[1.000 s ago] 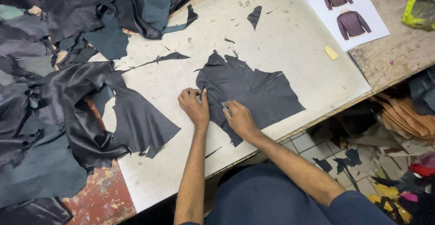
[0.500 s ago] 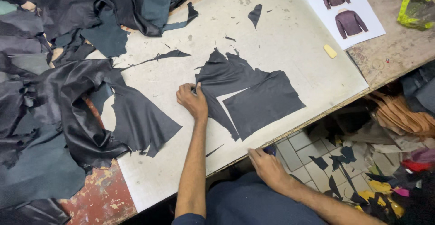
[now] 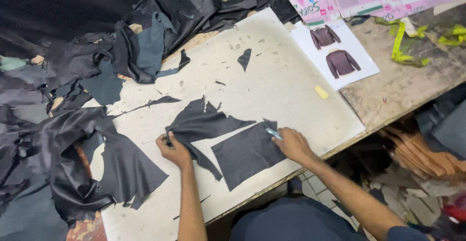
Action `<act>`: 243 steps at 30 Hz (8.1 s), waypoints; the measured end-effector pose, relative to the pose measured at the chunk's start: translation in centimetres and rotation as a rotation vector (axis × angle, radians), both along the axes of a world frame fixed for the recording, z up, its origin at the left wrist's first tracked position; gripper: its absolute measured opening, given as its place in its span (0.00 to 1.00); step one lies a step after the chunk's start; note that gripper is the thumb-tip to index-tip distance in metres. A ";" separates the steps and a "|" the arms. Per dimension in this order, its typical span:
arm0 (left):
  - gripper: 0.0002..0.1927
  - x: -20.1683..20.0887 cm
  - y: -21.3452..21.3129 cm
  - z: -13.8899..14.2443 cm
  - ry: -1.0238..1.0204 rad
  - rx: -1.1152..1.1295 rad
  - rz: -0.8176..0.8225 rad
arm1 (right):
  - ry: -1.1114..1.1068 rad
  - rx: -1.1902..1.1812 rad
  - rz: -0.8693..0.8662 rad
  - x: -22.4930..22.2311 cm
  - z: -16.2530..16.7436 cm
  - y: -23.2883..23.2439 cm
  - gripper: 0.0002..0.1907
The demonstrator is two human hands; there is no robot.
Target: The person places a paper pattern on a large piece of black fabric, aligns it, and cuts along the pattern's edges using a rotary cutter. They then remove the cut piece and set it aside, repeating the process with another fabric piece.
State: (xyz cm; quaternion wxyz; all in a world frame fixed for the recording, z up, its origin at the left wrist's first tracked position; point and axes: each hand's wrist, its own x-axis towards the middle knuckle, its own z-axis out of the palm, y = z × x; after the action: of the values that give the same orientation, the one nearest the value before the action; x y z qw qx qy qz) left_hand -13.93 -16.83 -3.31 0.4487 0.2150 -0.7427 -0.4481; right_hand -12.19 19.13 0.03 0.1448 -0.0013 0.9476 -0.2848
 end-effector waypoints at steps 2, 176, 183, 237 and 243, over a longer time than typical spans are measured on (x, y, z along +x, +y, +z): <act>0.10 -0.3 0.7 0.2 -0.038 -0.018 0.018 | 0.031 -0.320 0.026 -2.8 -0.4 2.8 0.20; 0.26 8.1 -2.1 4.2 -0.592 -0.351 -0.182 | 0.309 -0.605 -0.475 13.9 -3.3 16.8 0.32; 0.14 7.8 0.6 3.5 -0.022 -0.026 -0.406 | 0.332 -0.745 -0.602 13.3 -5.3 13.3 0.33; 0.13 31.2 -2.0 -5.6 -0.464 -0.109 0.407 | -0.594 -0.687 -0.225 18.2 -10.7 23.9 0.26; 0.16 31.4 -1.5 -4.9 -0.412 -0.135 0.422 | -0.646 -0.556 -0.204 18.0 -10.0 22.8 0.25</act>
State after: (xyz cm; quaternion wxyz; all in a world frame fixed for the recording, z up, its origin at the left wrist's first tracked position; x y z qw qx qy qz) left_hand 17.51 -18.31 -8.20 0.3850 0.4208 -0.7850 -0.2417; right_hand 5.79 41.95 -9.98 0.3989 0.1427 0.7362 -0.5278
